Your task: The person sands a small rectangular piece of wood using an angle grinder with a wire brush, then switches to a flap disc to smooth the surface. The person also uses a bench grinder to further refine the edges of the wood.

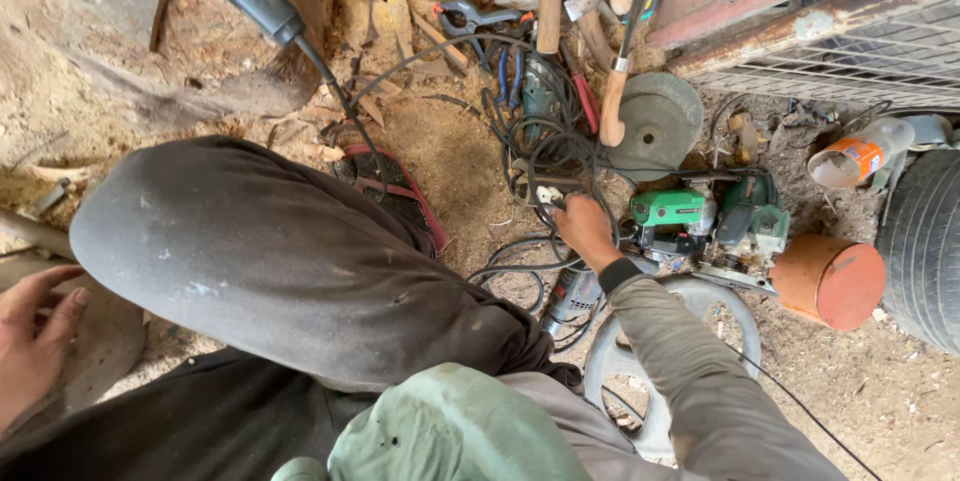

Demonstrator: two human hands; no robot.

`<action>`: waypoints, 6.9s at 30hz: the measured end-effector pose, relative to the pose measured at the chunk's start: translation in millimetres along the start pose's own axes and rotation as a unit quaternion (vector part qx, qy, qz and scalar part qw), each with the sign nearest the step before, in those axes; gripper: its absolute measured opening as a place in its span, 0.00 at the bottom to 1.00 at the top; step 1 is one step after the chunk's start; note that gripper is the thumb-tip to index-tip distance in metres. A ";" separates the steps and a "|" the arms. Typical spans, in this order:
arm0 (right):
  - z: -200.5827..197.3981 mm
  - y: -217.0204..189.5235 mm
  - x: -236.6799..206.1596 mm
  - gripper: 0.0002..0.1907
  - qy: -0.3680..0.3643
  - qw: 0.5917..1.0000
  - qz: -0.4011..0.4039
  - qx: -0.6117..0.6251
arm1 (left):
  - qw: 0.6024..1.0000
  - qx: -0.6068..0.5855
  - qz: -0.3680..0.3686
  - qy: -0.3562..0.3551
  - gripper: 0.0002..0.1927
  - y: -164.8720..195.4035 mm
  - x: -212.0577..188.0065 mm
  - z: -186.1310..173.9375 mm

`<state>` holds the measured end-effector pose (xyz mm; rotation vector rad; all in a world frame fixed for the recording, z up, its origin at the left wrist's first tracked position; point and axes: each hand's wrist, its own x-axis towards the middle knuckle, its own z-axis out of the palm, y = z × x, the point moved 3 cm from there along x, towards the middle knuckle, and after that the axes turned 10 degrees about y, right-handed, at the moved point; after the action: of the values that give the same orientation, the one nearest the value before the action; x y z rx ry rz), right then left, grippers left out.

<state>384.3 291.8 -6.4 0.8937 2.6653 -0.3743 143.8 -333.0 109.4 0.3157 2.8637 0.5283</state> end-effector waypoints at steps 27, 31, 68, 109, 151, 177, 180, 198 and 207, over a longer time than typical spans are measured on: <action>-17.0 -15.8 -50.4 0.12 0.206 0.903 0.009 0.376 | 0.819 -0.371 -0.270 -0.343 0.24 454.8 34.7 269.2; -24.2 -27.7 -43.1 0.11 0.170 0.916 -0.032 0.362 | 0.742 -0.417 -0.350 -0.392 0.26 451.7 30.4 271.1; -97.4 170.2 -35.8 0.07 0.385 0.884 0.248 0.098 | 0.754 -0.403 -0.491 -0.170 0.30 436.5 82.7 264.9; -124.6 -78.6 94.8 0.10 0.306 0.903 -0.189 0.236 | 0.832 -0.330 -0.411 -0.174 0.32 395.9 71.3 235.9; -174.8 -266.9 154.6 0.14 -0.086 0.939 -0.333 0.007 | 0.953 -0.210 -0.138 -0.169 0.26 347.1 111.5 255.5; -66.5 -75.1 92.2 0.12 -0.083 0.825 -0.081 0.552 | 0.437 -0.875 0.028 -0.207 0.16 445.0 169.2 145.9; -88.0 -63.7 86.8 0.12 0.072 0.929 -0.177 0.318 | 0.366 -0.910 0.094 -0.171 0.18 430.6 173.5 113.8; -55.6 -116.4 97.0 0.14 -0.159 0.592 0.160 0.774 | 0.926 -0.354 -0.123 -0.052 0.23 331.9 188.2 137.4; -21.2 -224.3 75.7 0.22 0.087 0.984 -0.156 -0.005 | 0.943 -0.223 -0.221 -0.112 0.17 306.3 158.0 202.5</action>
<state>183.8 166.6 18.7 0.5241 2.9741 -0.3654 94.7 51.5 11.7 -0.3153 2.3911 0.9447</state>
